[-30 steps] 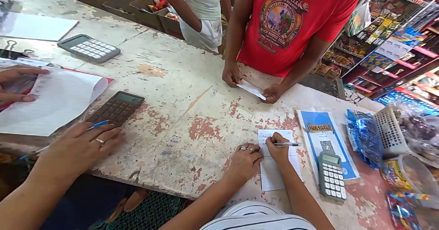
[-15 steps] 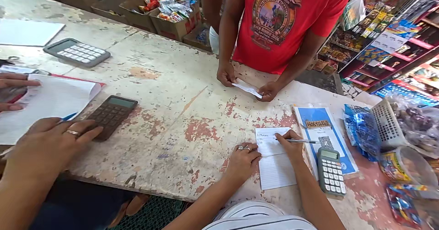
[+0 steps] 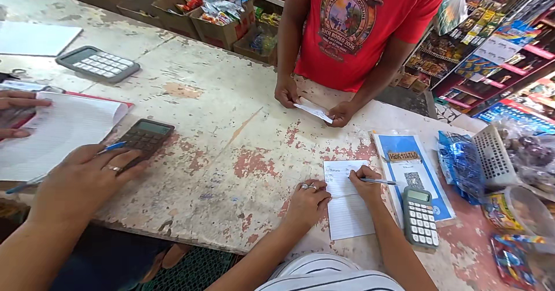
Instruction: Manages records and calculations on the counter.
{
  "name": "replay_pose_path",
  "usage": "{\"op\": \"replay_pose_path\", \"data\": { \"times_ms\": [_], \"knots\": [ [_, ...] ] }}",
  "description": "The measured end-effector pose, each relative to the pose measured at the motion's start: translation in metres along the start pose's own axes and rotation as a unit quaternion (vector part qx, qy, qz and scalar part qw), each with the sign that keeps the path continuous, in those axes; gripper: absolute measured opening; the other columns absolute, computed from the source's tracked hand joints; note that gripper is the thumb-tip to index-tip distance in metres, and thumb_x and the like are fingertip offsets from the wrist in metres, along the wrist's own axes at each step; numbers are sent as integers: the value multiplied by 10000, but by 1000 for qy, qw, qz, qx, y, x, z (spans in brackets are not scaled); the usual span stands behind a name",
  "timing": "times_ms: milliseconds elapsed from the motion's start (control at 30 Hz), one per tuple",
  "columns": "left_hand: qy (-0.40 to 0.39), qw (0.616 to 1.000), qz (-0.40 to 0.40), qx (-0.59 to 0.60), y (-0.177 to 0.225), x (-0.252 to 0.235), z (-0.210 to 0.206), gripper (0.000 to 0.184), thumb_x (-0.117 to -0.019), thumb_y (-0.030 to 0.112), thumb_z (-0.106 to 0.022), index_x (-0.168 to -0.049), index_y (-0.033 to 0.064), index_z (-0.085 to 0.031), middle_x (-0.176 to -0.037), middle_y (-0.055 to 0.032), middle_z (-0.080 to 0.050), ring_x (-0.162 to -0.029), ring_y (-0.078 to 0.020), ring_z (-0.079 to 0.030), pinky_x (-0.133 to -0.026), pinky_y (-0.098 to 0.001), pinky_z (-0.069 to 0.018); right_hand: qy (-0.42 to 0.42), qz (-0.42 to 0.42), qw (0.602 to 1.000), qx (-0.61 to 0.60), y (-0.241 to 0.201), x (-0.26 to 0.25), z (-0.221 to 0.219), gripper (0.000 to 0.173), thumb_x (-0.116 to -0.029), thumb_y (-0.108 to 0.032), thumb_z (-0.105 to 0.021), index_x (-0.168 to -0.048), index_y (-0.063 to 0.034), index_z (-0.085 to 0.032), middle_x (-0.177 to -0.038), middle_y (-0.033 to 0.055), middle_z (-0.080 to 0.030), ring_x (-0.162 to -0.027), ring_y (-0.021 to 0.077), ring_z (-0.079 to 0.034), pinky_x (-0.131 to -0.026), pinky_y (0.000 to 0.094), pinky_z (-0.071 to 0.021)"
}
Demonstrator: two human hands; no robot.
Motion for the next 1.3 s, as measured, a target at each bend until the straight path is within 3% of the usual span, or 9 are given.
{"op": "replay_pose_path", "data": {
  "times_ms": [767,867,967,1067,1300],
  "knots": [
    [-11,1000,9,3,-2,1,-1,126,-924,189,-707,-956,119,-807,-1187,-84,-736,-1193,-314,-659,-998,-545,-507,14,-4,1000,11,1,1,3,323,-792,-34,-685,-607,-152,-448,-534,-68,-432,-469,25,-428,-443,197,-355],
    [-2,1000,2,-3,-3,2,-2,127,-925,199,-704,-948,129,-807,-1179,-73,-739,-1184,-300,-664,-997,-533,-511,40,-34,998,-28,1,0,6,301,-784,-6,-680,-620,-140,-465,-552,-56,-458,-487,35,-455,-455,199,-387],
    [2,1000,1,-6,-6,3,-3,127,-928,206,-701,-947,140,-808,-1178,-65,-740,-1183,-292,-664,-1006,-531,-507,125,-137,972,-142,6,-7,19,271,-865,16,-683,-693,-85,-501,-571,-2,-501,-487,96,-508,-461,255,-457],
    [3,1000,0,-8,-8,3,-4,124,-922,210,-707,-946,145,-810,-1173,-59,-742,-1175,-285,-669,-1003,-522,-514,198,-213,931,-222,10,-12,25,285,-946,-34,-676,-731,-67,-492,-554,30,-497,-431,117,-500,-397,264,-450],
    [-1,1000,8,-15,-16,8,-13,128,-936,253,-703,-952,186,-810,-1187,-11,-736,-1196,-225,-653,-1015,-475,-517,200,-212,928,-234,27,-4,24,273,-972,-91,-677,-765,-63,-502,-559,48,-495,-423,132,-497,-387,271,-447]
  ]
}}
Point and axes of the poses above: each hand's wrist, its own x-axis away from the middle knuckle, its own z-axis out of the back of the hand, y = z × x, the point moved 4 cm from there along -x, towards the middle knuckle
